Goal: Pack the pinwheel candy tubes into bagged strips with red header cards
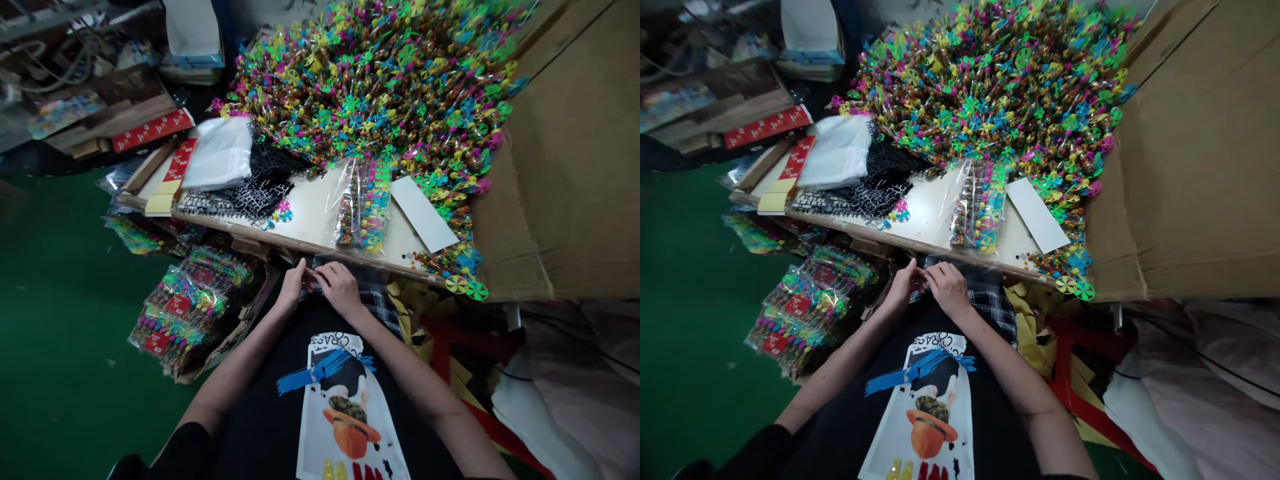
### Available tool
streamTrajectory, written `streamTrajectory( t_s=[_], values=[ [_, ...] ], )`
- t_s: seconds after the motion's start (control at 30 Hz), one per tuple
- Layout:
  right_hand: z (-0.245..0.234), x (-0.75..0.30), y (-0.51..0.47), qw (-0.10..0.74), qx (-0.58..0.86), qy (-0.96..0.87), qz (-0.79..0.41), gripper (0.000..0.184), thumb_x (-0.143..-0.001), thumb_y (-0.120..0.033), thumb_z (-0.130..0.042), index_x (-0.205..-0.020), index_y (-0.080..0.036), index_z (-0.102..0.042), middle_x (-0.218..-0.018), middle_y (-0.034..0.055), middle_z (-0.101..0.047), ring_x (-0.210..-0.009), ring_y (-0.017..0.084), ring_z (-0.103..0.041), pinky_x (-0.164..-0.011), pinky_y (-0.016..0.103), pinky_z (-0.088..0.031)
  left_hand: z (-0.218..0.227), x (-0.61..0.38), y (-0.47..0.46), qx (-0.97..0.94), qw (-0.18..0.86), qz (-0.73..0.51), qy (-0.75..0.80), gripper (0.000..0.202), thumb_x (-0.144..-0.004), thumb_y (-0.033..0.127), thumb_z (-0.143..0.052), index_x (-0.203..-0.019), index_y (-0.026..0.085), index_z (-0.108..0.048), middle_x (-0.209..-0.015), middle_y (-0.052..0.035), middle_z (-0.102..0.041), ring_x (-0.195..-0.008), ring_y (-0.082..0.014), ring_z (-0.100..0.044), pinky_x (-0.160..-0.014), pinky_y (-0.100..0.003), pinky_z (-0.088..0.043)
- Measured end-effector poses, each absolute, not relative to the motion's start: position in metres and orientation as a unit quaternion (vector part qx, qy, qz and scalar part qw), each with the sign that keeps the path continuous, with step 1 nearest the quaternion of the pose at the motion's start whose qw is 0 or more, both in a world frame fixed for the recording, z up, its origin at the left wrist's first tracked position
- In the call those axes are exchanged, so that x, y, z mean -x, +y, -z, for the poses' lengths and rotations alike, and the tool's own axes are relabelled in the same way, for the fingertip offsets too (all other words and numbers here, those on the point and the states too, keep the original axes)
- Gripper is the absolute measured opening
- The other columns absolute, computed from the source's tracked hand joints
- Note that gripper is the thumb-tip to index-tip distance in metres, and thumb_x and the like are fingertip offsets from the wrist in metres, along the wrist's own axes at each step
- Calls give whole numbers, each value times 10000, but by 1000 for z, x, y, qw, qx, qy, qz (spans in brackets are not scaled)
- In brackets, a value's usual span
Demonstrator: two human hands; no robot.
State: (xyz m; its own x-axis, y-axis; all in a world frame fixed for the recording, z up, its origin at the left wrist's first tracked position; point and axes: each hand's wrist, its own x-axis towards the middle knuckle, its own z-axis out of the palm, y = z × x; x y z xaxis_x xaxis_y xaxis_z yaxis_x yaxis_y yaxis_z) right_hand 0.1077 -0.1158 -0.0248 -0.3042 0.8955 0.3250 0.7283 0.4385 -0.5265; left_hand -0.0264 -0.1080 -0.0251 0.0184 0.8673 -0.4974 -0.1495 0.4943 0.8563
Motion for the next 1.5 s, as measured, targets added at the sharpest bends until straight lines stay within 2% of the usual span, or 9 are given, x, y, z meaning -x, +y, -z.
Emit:
streamTrajectory(
  t_s=[0.3, 0.6, 0.83, 1.0, 1.03, 1.1, 1.23, 1.33, 1.5],
  values=[
    [25, -103, -111, 225, 541, -791, -176, 99, -877, -184, -546, -783, -197, -576, -803, 38, -590, -755, 161, -564, -680, 255, -433, 24, 26, -110, -382, 594, -376, 600, 598, -748, 673, -446, -549, 133, -605, -496, -33, -564, -478, -122, -495, -482, -239, -399],
    [32, -110, -117, 201, 515, -817, -166, 95, -881, -164, -503, -810, -193, -559, -824, 57, -578, -779, 180, -545, -688, 278, -440, 31, 18, -93, -312, 660, -359, 581, 288, -528, 334, -716, -470, 146, -506, -444, 41, -469, -417, -48, -409, -423, -172, -322],
    [5, -140, -145, 272, 444, -765, -380, 161, -886, -261, -501, -743, -201, -546, -762, 12, -556, -695, 133, -530, -667, 254, -449, 32, 23, -88, -335, 602, -406, 601, 211, -589, 281, -655, -488, 156, -518, -420, 48, -480, -394, -54, -413, -430, -180, -339],
    [36, -255, -201, 435, 718, -419, -348, 384, -729, -581, -566, -681, -206, -503, -629, -1, -528, -570, 143, -513, -538, 268, -432, 36, 33, -87, -359, 620, -362, 596, 231, -584, 304, -669, -480, 157, -524, -393, 39, -472, -378, -59, -407, -424, -184, -334],
    [48, -279, -217, 423, 796, -323, -287, 410, -706, -615, -545, -669, -211, -486, -594, -5, -508, -537, 147, -504, -509, 270, -418, 38, 36, -88, -367, 624, -349, 595, 240, -581, 321, -676, -485, 156, -530, -400, 36, -480, -381, -62, -411, -424, -185, -335],
    [71, -316, -249, 253, 917, -232, -204, 398, -742, -598, -479, -595, -230, -440, -516, -10, -453, -496, 161, -494, -484, 283, -396, 42, 43, -90, -390, 630, -315, 593, 275, -592, 377, -676, -499, 156, -541, -420, 25, -496, -393, -73, -426, -425, -193, -344],
    [91, -336, -286, 59, 929, -233, -283, 410, -570, -345, -718, -386, -238, -368, -365, -9, -372, -386, 197, -449, -449, 334, -349, 43, 64, -90, -513, 479, -299, 647, 290, -742, 435, -560, -672, 162, -629, -593, -33, -611, -548, -145, -547, -549, -257, -449],
    [83, -316, -262, 10, 909, -309, -280, 364, -617, -318, -699, -398, -227, -422, -432, 41, -474, -478, 233, -539, -512, 358, -401, 41, 74, -80, -660, 249, -294, 645, 298, -784, 307, -539, -1025, 178, -658, -991, -118, -673, -917, -241, -608, -835, -362, -461],
    [55, -265, -159, 224, 695, -679, -75, 233, -864, -319, -482, -967, -233, -673, -986, 121, -667, -946, 238, -624, -849, 397, -476, 42, 69, -54, -824, 151, -213, 503, 384, -811, 253, -555, -1190, 256, -617, -1305, -121, -564, -1206, -281, -502, -995, -419, -355]
  ],
)
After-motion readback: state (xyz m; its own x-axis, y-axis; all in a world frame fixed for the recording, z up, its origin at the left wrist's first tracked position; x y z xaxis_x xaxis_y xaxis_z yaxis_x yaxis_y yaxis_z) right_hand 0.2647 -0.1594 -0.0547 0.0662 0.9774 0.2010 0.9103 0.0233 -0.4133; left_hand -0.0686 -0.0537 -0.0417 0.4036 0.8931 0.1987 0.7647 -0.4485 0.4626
